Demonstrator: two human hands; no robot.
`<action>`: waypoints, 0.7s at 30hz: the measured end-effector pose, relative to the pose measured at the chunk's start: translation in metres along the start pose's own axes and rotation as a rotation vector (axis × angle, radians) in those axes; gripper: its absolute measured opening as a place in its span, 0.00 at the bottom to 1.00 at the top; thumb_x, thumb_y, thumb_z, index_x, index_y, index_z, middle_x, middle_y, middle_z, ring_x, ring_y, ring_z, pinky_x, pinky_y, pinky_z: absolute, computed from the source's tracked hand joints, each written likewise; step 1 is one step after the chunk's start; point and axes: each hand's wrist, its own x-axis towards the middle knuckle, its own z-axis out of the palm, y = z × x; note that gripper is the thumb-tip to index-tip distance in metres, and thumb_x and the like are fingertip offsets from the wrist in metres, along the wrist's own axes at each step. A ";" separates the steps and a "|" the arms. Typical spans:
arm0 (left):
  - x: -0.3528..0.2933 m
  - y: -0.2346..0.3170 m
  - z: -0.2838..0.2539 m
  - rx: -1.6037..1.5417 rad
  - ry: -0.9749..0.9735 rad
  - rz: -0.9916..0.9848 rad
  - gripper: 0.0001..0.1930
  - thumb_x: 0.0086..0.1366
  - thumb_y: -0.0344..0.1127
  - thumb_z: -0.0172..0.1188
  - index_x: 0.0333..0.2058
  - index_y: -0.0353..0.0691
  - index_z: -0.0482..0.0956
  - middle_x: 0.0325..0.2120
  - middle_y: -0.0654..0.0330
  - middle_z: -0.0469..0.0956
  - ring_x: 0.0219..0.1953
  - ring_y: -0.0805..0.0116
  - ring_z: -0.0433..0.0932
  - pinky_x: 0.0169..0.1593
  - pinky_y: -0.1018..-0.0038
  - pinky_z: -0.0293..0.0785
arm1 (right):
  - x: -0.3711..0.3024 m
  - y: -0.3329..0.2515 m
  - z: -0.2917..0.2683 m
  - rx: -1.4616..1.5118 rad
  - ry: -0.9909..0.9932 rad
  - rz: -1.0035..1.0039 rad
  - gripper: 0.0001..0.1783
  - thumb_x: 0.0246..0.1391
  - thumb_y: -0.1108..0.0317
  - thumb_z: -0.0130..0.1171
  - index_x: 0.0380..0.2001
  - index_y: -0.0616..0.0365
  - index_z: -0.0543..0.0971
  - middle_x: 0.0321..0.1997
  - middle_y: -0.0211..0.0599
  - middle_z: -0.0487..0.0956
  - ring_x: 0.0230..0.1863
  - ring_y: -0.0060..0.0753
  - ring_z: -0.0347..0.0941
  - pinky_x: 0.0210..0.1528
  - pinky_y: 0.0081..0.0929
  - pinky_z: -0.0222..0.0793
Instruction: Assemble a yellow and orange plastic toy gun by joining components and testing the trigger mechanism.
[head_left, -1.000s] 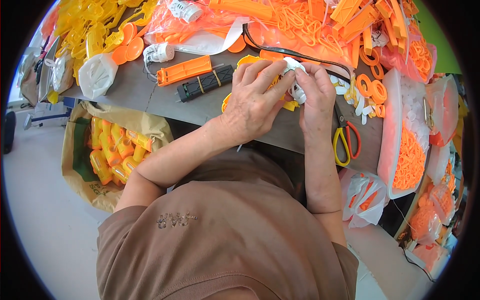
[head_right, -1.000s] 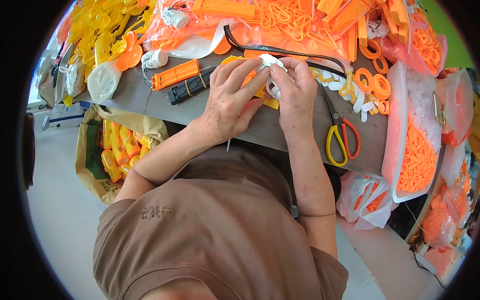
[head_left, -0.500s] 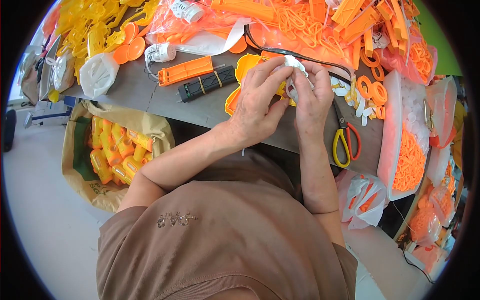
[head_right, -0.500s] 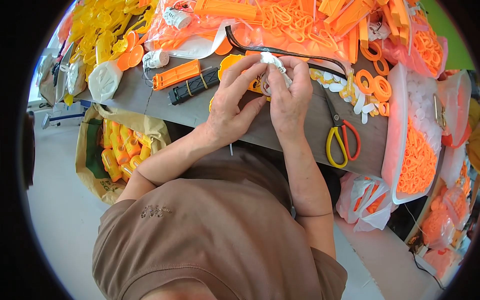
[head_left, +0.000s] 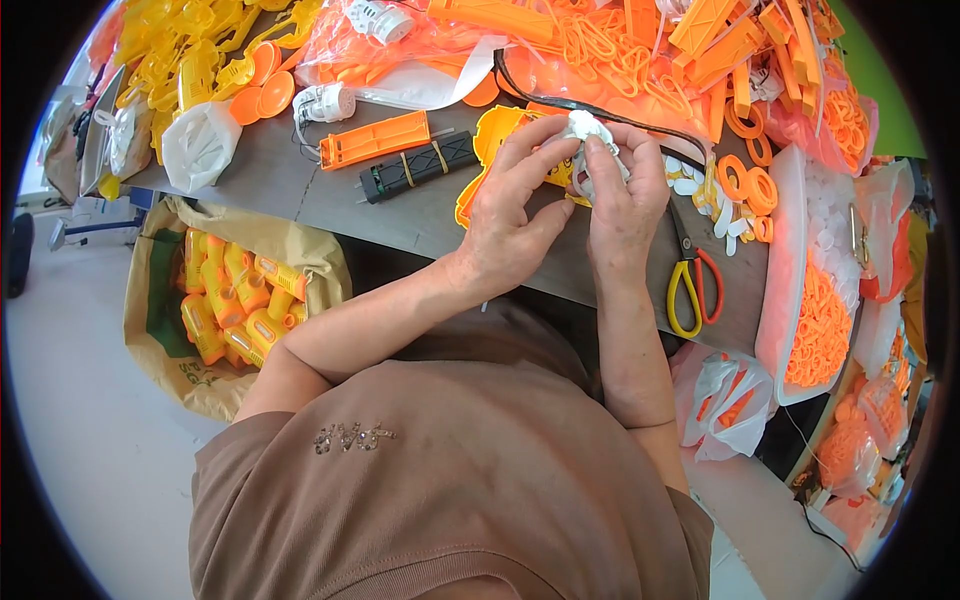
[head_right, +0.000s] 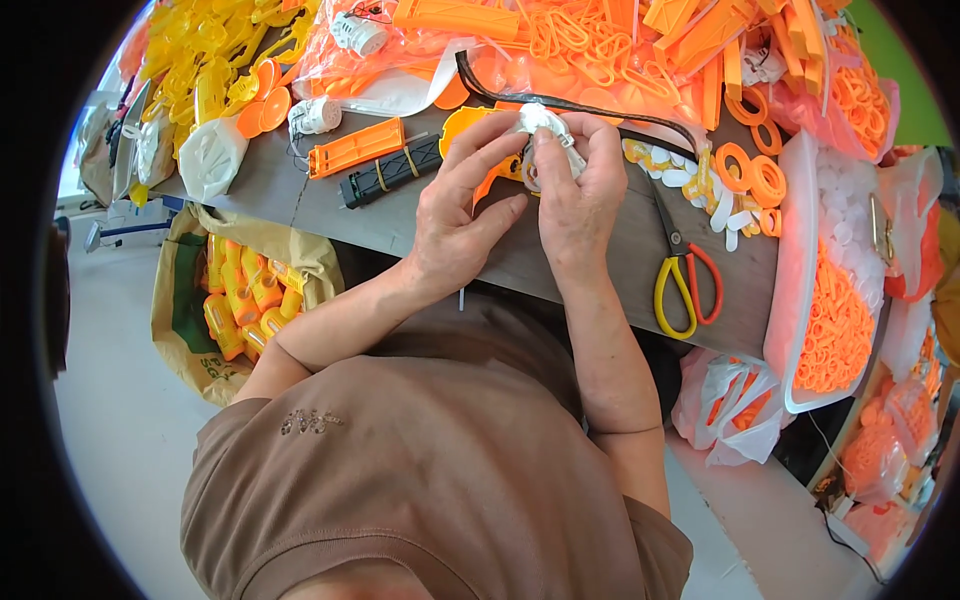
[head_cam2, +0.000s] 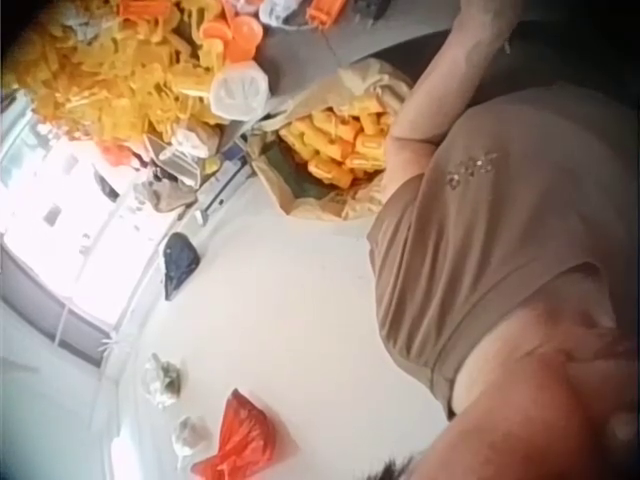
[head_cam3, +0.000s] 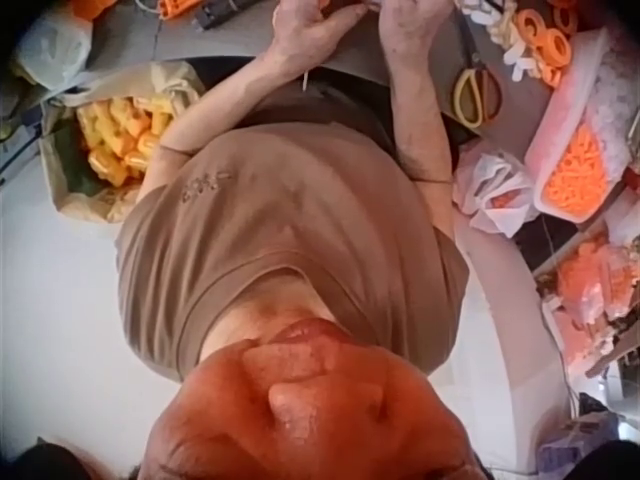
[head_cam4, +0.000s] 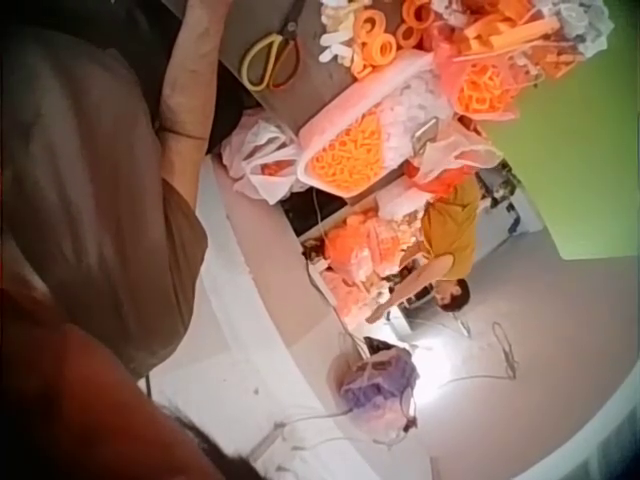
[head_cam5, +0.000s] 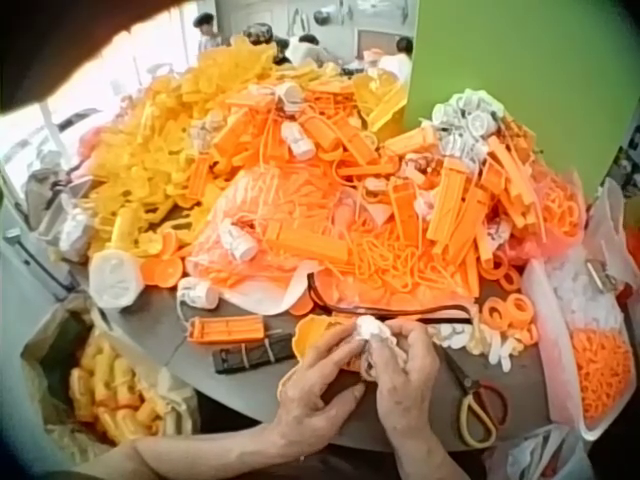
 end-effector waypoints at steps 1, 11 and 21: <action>-0.002 -0.001 0.000 0.013 -0.007 0.014 0.29 0.50 0.17 0.57 0.54 0.32 0.69 0.57 0.52 0.61 0.60 0.61 0.62 0.60 0.69 0.62 | -0.001 -0.001 0.000 0.045 -0.003 0.043 0.10 0.55 0.70 0.56 0.39 0.63 0.72 0.35 0.35 0.76 0.31 0.17 0.70 0.29 0.15 0.68; -0.010 -0.006 0.005 0.373 -0.025 0.201 0.34 0.42 0.17 0.57 0.54 0.31 0.67 0.58 0.45 0.59 0.57 0.49 0.62 0.57 0.63 0.62 | -0.001 -0.001 -0.001 0.273 -0.014 0.102 0.09 0.55 0.71 0.55 0.38 0.64 0.72 0.31 0.33 0.76 0.26 0.18 0.72 0.24 0.17 0.71; -0.009 -0.007 -0.008 0.407 -0.067 0.236 0.33 0.45 0.18 0.60 0.55 0.31 0.67 0.57 0.46 0.63 0.57 0.50 0.65 0.58 0.65 0.64 | -0.003 -0.006 -0.002 0.216 -0.023 0.153 0.10 0.56 0.68 0.55 0.38 0.63 0.71 0.32 0.36 0.77 0.27 0.20 0.74 0.24 0.18 0.73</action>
